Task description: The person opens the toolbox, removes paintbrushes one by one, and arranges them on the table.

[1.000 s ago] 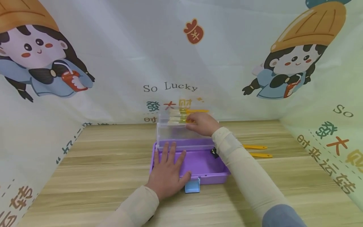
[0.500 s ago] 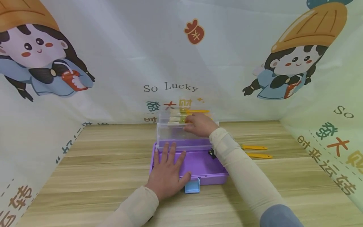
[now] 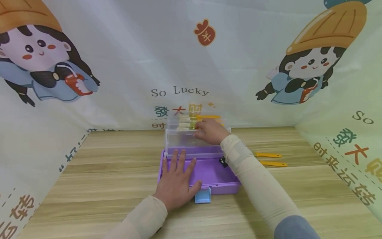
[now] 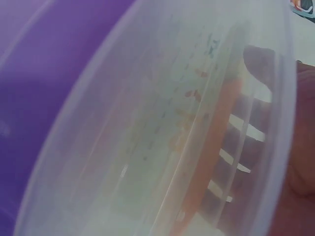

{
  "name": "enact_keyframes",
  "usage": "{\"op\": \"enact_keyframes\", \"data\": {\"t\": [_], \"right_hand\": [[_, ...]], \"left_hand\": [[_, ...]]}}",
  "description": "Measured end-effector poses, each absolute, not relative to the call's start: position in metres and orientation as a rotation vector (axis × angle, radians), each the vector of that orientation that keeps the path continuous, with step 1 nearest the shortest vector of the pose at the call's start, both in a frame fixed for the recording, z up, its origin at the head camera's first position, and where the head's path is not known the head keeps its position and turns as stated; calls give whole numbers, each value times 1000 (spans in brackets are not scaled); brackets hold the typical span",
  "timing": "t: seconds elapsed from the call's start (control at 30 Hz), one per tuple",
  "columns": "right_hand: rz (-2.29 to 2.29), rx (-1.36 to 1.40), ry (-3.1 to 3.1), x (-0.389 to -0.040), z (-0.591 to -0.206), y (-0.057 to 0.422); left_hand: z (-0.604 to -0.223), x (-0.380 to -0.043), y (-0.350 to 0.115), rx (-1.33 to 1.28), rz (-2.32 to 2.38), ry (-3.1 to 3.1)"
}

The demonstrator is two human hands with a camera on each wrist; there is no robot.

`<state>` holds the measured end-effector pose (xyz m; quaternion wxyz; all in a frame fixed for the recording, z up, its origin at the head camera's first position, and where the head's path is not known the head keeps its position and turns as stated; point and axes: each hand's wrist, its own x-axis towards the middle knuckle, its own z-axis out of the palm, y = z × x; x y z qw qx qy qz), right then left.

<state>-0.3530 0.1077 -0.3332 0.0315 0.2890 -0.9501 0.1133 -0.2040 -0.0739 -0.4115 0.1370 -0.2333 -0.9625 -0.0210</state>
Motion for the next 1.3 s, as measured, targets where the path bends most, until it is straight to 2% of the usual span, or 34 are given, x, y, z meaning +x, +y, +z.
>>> {"op": "enact_keyframes", "data": {"t": [0.4, 0.7, 1.3], "right_hand": [[231, 945, -2928, -350, -331, 109], [486, 985, -2857, -355, -334, 110], [731, 772, -2874, -349, -332, 107]], "left_hand": [[-410, -204, -75, -682, -64, -2772], [-411, -205, -76, -661, -73, -2791], [-412, -204, -74, -666, -77, -2793]]}}
